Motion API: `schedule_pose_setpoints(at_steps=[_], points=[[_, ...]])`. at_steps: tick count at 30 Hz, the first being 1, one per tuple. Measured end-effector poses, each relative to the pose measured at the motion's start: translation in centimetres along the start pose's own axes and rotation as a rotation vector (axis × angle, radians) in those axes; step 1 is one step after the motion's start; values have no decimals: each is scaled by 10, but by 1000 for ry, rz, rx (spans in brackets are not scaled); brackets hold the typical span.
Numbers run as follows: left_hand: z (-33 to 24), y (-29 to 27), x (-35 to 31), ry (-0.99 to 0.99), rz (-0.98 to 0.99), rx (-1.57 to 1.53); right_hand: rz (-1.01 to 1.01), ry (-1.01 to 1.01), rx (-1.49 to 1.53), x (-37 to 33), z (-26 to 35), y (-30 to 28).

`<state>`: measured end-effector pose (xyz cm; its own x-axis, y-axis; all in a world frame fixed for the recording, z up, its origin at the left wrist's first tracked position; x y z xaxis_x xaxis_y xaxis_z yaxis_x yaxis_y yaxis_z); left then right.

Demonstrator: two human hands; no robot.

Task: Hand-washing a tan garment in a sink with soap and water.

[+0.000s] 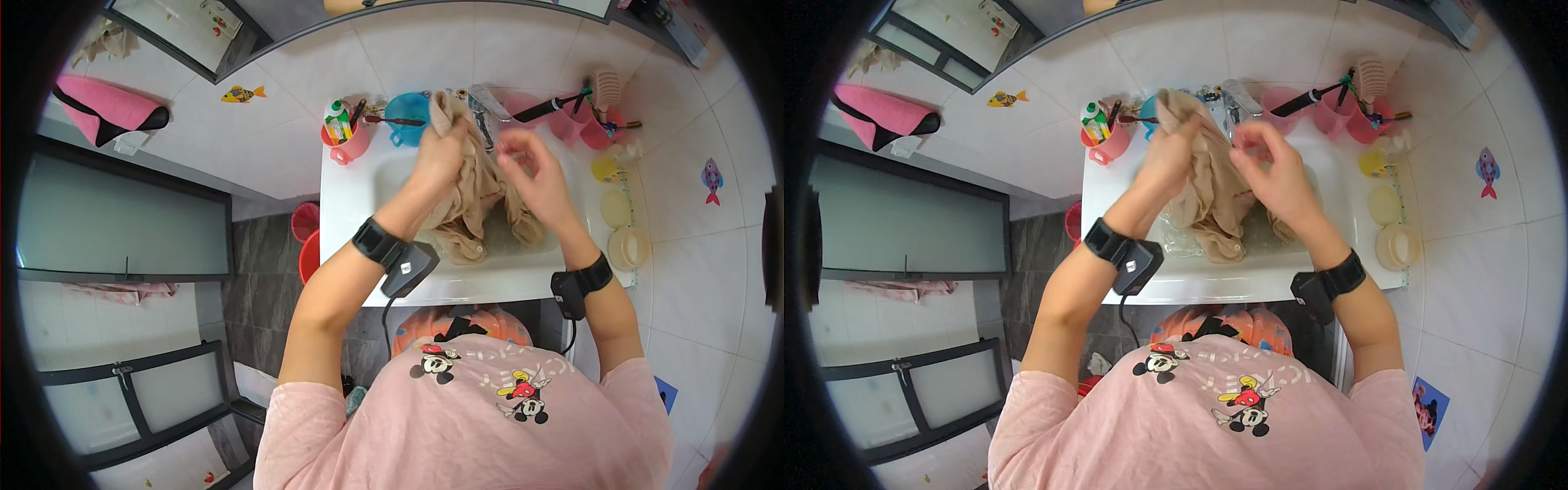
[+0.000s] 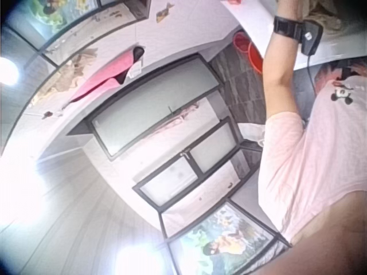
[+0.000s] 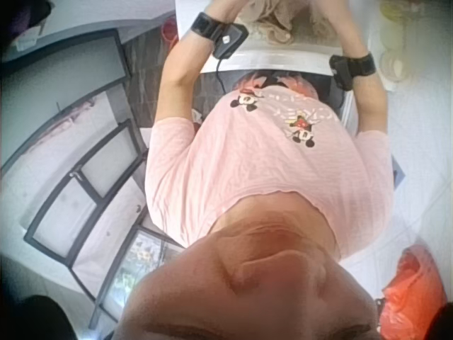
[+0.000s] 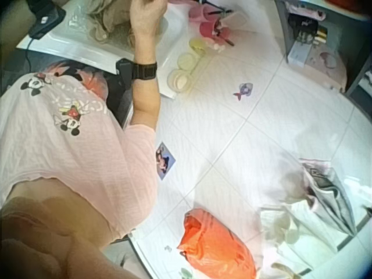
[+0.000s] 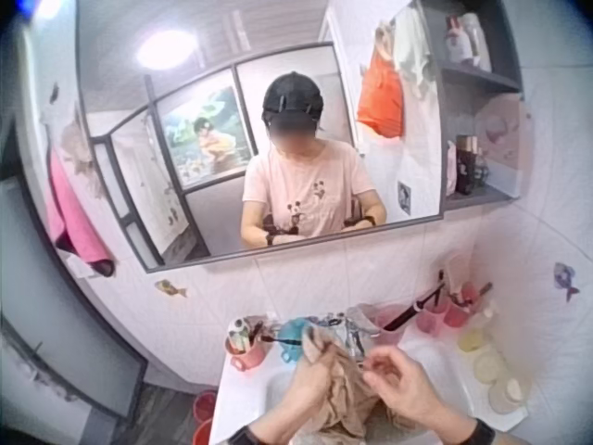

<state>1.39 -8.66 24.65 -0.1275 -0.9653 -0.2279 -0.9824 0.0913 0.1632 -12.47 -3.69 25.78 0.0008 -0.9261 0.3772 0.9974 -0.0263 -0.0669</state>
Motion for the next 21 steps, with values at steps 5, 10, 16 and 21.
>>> schedule_pose_setpoints(at_steps=[5,10,16,21], points=[[-68,21,-43,90,3,-300,216,188,-165,-79,-82,23],[-126,39,-71,266,-6,-493,108,79,-267,-95,-128,66],[-152,-44,-40,347,177,-517,48,579,-371,-71,-115,1],[-97,-135,-42,252,-229,-418,-59,277,-413,-37,-86,-65]])
Point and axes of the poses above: each hand's wrist, its own x-axis towards the middle knuckle, its own y-axis out of the palm, z = x × y, the point moved 6 cm from there along x, towards the middle knuckle, and after that the axes turned 6 degrees about x, right-handed, at the moved point
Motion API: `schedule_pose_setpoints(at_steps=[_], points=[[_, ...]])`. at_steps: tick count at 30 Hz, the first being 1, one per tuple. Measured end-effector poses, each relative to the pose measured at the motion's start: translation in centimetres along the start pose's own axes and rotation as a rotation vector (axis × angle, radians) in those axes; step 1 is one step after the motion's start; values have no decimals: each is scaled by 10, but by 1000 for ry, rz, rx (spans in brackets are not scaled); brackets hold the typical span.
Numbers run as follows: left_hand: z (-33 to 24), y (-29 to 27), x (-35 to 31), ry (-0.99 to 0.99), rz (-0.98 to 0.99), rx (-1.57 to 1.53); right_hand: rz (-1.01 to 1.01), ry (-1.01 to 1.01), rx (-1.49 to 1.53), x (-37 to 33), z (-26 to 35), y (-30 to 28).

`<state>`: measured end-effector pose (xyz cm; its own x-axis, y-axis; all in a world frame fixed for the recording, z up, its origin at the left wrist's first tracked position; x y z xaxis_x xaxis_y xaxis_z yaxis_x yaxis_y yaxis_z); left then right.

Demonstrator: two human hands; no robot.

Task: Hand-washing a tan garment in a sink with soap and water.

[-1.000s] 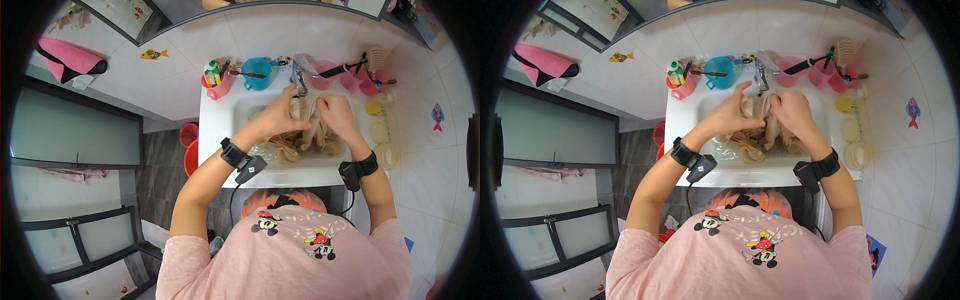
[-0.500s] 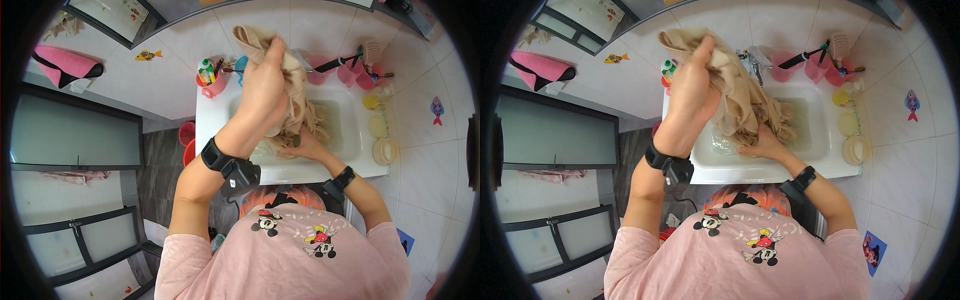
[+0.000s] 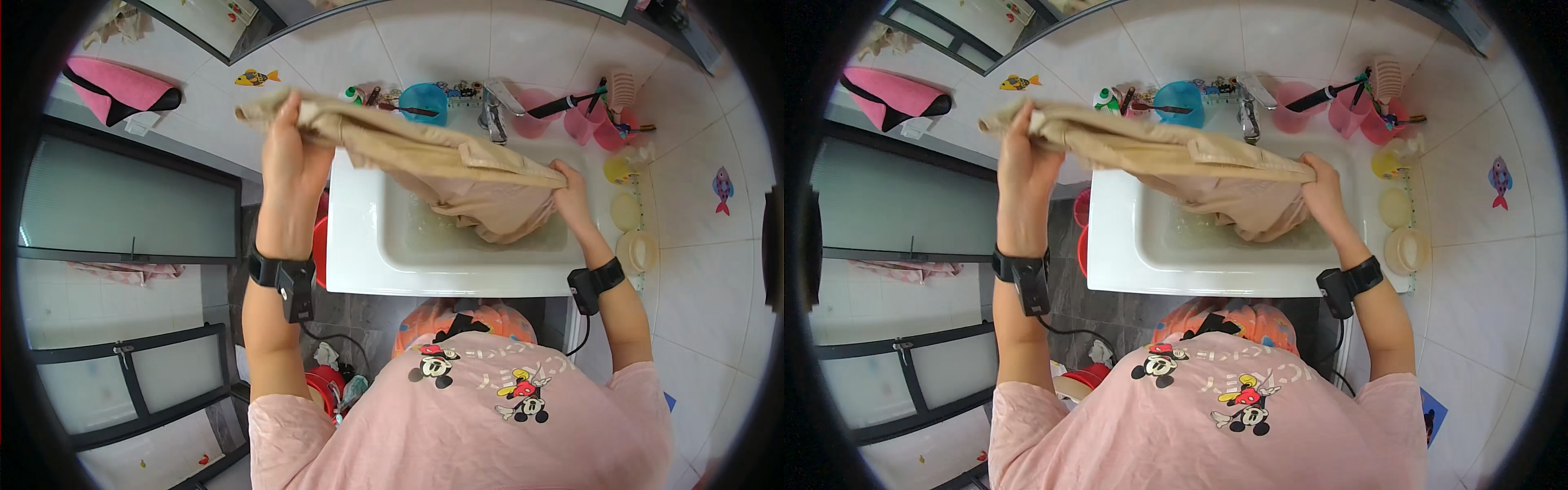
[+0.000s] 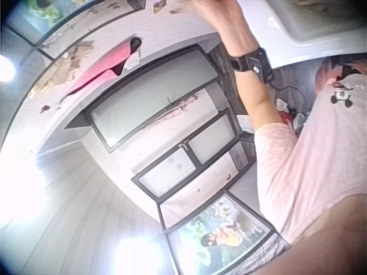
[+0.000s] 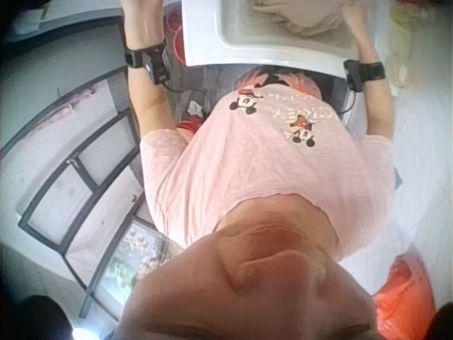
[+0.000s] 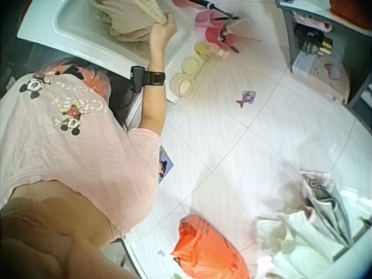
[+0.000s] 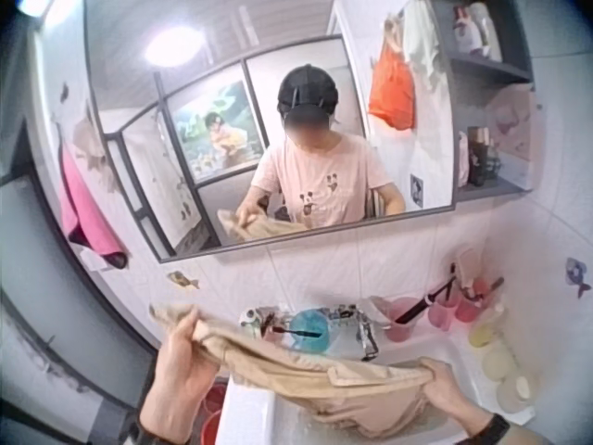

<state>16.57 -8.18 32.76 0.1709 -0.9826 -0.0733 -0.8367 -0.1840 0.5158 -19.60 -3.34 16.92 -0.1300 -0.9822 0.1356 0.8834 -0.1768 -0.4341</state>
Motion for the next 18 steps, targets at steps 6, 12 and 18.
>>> schedule_pose_setpoints(at_steps=[6,12,18], points=[[59,-108,-15,-245,-267,-95,3,-2,-75,18,10,-6],[117,-223,-5,-351,-394,-311,42,-258,-732,37,-91,37],[137,-229,-15,-212,-415,54,-29,0,-418,3,-114,7]])
Point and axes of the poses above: each hand's wrist, its own x-axis towards the middle knuckle, its own y-axis out of the palm, z = x × y, the point moved 6 cm from there along x, towards the middle knuckle, and after that the axes turned 6 degrees about x, right-handed, at the moved point
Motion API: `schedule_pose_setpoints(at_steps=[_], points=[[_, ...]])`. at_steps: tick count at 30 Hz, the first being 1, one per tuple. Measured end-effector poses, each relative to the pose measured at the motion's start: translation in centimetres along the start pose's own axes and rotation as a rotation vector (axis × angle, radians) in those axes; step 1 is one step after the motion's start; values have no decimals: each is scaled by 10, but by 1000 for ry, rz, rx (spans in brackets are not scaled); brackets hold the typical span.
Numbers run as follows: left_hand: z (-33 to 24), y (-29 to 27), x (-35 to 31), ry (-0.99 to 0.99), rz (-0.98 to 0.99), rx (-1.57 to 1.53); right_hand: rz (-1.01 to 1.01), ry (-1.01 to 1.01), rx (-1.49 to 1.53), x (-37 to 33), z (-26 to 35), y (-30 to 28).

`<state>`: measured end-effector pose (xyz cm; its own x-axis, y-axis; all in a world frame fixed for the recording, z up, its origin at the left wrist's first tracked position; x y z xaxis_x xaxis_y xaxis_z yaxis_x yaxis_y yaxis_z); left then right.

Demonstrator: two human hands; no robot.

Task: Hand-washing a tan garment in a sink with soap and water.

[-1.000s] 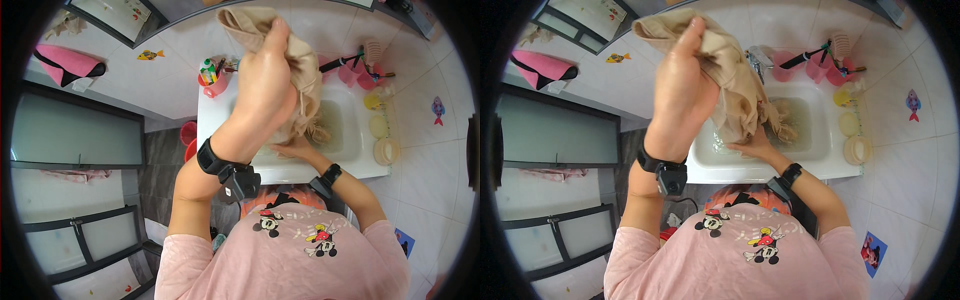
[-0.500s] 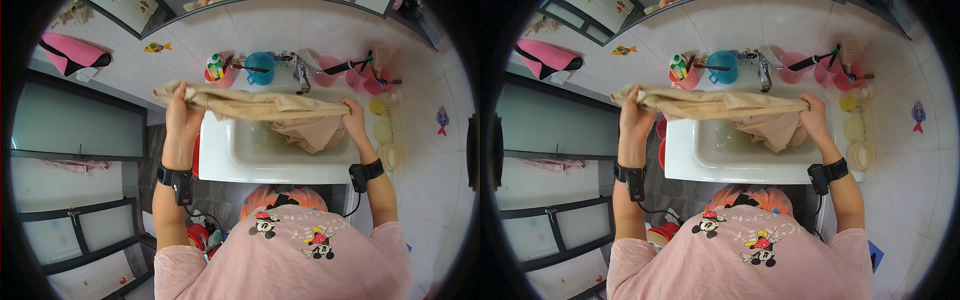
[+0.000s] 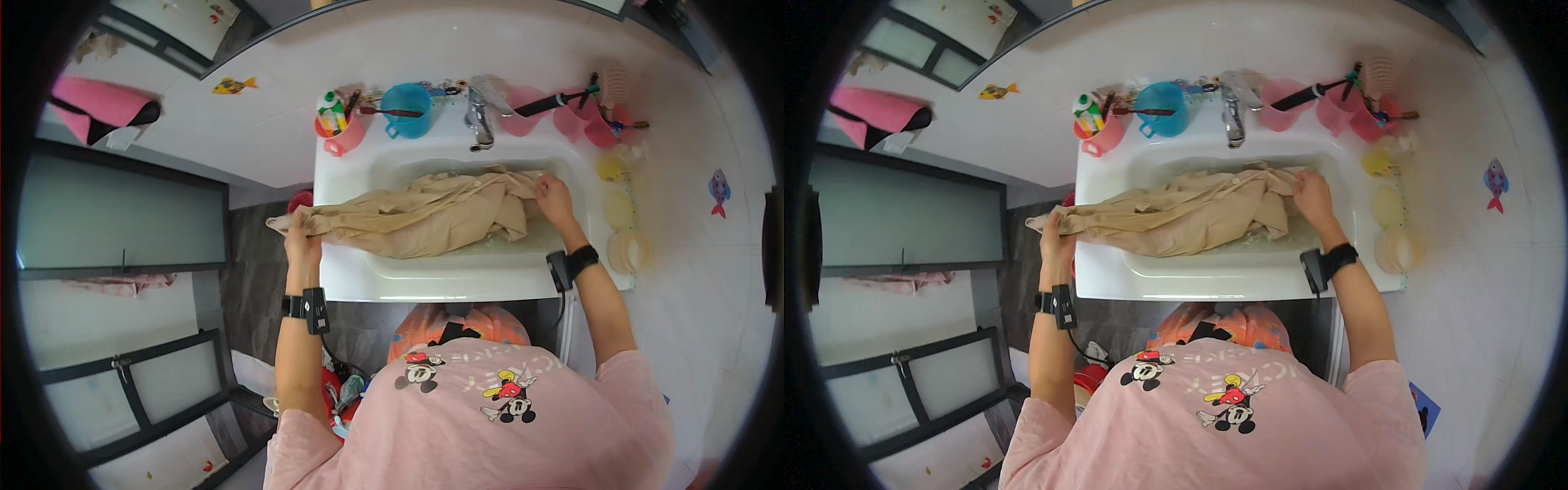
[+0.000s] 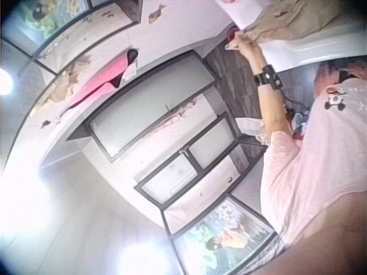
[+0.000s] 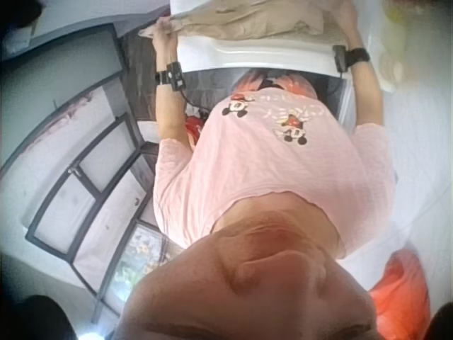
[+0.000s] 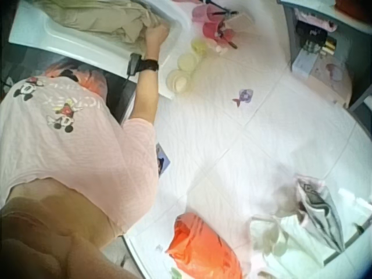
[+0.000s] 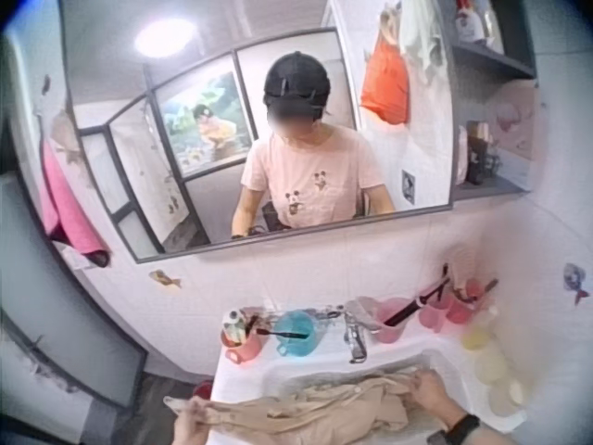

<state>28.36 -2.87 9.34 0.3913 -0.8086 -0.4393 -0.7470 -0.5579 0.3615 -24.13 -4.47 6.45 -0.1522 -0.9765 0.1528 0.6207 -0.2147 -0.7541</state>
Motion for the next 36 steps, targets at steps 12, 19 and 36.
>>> schedule_pose_setpoints(at_steps=[12,19,36], points=[[67,139,-66,1097,592,1596,-461,271,-277,-127,-62,-171],[124,141,-15,753,746,2053,362,388,-353,-87,-125,-161],[123,138,8,243,570,1319,-66,-30,84,-73,-28,-85]])
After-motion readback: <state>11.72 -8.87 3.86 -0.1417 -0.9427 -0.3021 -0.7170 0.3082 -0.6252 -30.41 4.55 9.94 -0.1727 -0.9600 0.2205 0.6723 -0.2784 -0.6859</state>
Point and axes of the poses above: each hand's wrist, its own x-axis towards the middle knuckle, its own y-axis out of the palm, z = x × y, the point moved 6 cm from there along x, towards the middle knuckle, and after that the axes turned 6 degrees about x, right-handed, at the moved point
